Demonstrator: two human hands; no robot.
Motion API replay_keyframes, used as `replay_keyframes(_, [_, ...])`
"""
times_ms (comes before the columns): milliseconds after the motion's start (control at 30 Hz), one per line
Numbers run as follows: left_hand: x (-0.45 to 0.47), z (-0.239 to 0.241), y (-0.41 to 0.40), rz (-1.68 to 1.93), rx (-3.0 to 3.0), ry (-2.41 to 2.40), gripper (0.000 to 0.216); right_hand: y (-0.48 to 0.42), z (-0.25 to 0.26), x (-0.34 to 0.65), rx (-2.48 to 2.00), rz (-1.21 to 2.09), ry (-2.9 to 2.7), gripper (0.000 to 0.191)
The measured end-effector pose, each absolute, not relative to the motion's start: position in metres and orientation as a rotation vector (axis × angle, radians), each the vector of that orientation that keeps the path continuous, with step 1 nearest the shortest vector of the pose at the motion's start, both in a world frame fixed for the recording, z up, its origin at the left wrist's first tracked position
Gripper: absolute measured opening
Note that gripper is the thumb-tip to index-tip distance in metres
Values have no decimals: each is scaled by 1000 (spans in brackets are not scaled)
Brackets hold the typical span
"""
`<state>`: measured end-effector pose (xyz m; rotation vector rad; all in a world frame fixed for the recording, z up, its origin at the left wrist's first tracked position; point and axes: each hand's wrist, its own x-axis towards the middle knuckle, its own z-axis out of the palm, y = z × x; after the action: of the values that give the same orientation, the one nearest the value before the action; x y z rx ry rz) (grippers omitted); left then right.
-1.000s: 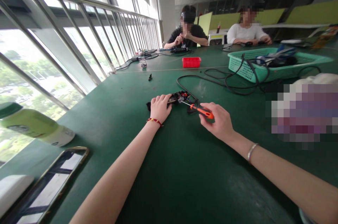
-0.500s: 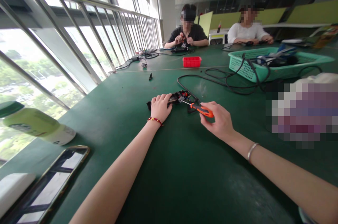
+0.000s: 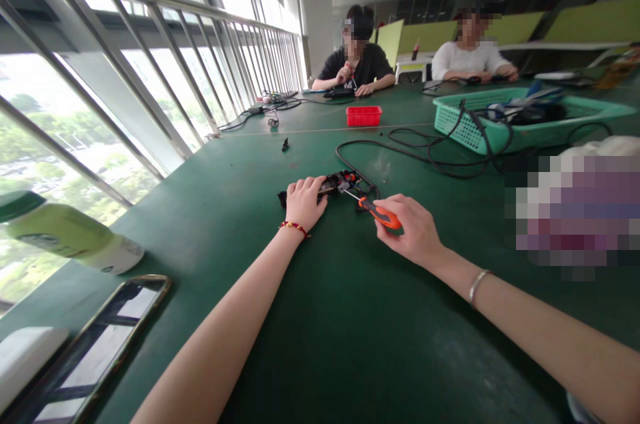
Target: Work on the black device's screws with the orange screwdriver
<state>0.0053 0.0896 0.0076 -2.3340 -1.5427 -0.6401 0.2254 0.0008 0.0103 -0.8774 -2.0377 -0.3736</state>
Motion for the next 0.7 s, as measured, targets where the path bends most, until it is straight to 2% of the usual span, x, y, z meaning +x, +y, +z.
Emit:
replay_keyframes(100, [6,8,89,-632,-2335,-1545,38,0,11,224,-873,-325,-2174,29])
replay_keyframes(267, [7,9,89,-581,-2309,-1558,43,1,10,221,-892,-253,-2429,33])
replay_keyframes(500, [12,15,85,-408,-2257,-1582,47,4,9,222,-956,-176,-2487,31])
replay_keyframes(700, [15,19,82,-334,-2251,-1570,31,4,10,221,-980,-132,-2495,29])
